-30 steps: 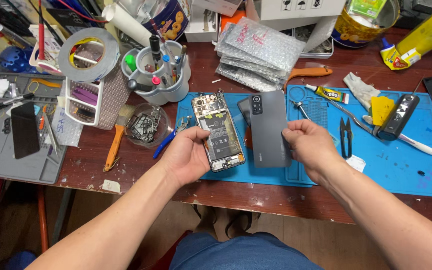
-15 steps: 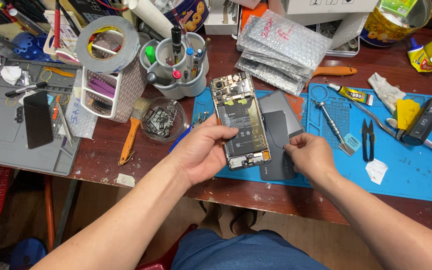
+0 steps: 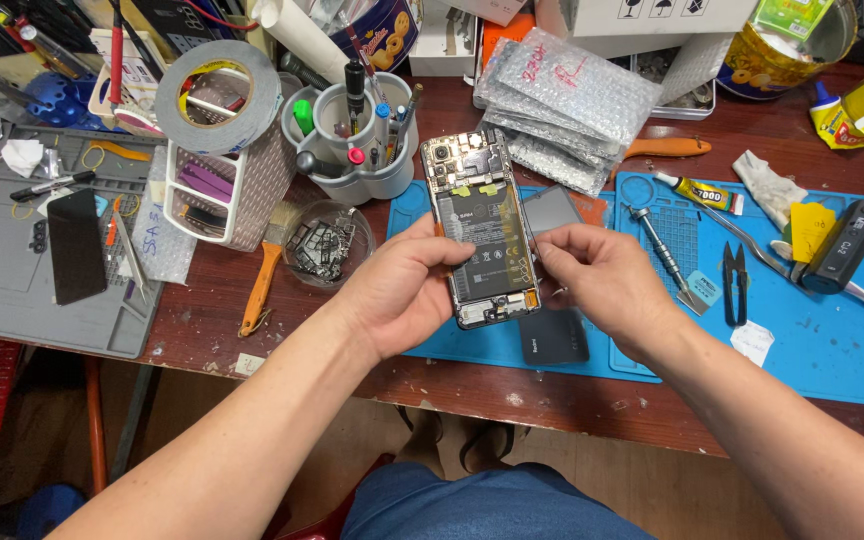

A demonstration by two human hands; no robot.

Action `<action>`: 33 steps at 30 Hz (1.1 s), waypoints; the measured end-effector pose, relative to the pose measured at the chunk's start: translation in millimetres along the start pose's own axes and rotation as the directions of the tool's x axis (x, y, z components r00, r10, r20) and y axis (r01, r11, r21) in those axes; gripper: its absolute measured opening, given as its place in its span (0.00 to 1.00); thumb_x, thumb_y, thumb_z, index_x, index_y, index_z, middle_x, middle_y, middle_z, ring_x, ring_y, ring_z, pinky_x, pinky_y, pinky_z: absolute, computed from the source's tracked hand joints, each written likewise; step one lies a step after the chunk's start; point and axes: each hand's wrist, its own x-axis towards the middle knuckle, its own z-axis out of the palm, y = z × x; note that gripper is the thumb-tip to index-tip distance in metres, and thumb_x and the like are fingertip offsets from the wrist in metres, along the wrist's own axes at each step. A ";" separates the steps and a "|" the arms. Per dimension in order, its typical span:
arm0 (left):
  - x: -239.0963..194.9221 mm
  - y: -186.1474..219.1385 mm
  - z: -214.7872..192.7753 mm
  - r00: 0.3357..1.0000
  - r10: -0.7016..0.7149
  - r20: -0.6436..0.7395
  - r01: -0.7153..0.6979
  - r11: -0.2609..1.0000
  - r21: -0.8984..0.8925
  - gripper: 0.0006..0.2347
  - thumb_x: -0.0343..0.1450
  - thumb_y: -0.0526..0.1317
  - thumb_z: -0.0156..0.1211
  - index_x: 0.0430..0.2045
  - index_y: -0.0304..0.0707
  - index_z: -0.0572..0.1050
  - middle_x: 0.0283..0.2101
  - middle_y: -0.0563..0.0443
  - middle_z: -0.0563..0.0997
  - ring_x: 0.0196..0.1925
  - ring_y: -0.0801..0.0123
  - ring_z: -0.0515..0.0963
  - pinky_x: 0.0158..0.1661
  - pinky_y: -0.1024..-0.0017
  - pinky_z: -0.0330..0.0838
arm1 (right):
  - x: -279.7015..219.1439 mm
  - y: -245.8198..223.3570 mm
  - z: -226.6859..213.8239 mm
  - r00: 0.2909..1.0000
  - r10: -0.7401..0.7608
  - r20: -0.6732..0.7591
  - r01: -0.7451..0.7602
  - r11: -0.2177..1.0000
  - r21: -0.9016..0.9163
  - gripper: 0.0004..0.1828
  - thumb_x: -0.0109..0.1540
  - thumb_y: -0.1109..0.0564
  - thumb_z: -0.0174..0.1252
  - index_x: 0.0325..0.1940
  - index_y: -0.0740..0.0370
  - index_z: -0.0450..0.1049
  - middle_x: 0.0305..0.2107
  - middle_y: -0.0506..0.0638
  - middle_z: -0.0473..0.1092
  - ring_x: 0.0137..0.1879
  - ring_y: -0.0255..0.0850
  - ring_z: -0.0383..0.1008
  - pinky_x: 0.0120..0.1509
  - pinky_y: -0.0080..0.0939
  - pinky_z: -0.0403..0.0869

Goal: The person organizes phone batteries and parts in a workshop. They handle a battery package, place it in a green basket, and then pick up a phone from a rack, inspect it, and place it on a workbench.

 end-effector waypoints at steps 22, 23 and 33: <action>29.0 -38.1 -42.8 0.895 -0.065 -0.442 0.104 0.992 0.065 0.12 0.72 0.26 0.47 0.49 0.29 0.67 0.50 0.39 0.78 0.50 0.56 0.82 0.54 0.56 0.79 | 5.5 18.0 -17.0 0.929 -0.293 -0.227 -0.014 0.584 -0.812 0.40 0.53 0.43 0.71 0.64 0.62 0.69 0.48 0.62 0.73 0.52 0.57 0.76 0.53 0.55 0.75; 30.1 -42.9 -46.2 0.889 -0.100 -0.446 0.120 0.993 0.019 0.11 0.73 0.28 0.47 0.49 0.28 0.68 0.50 0.39 0.79 0.49 0.56 0.82 0.53 0.56 0.79 | 4.6 18.7 -13.9 0.940 -0.266 -0.215 -0.041 0.536 -0.843 0.47 0.50 0.41 0.73 0.68 0.60 0.65 0.51 0.63 0.71 0.54 0.61 0.73 0.53 0.57 0.74; 31.5 -60.0 -58.0 0.840 -0.165 -0.517 0.150 0.986 -0.072 0.11 0.75 0.32 0.45 0.49 0.28 0.70 0.50 0.40 0.80 0.49 0.57 0.82 0.52 0.57 0.79 | -13.1 2.2 25.6 0.947 0.180 -0.267 -0.318 0.390 -0.864 0.64 0.54 0.39 0.73 0.82 0.46 0.38 0.59 0.68 0.65 0.58 0.61 0.75 0.58 0.54 0.77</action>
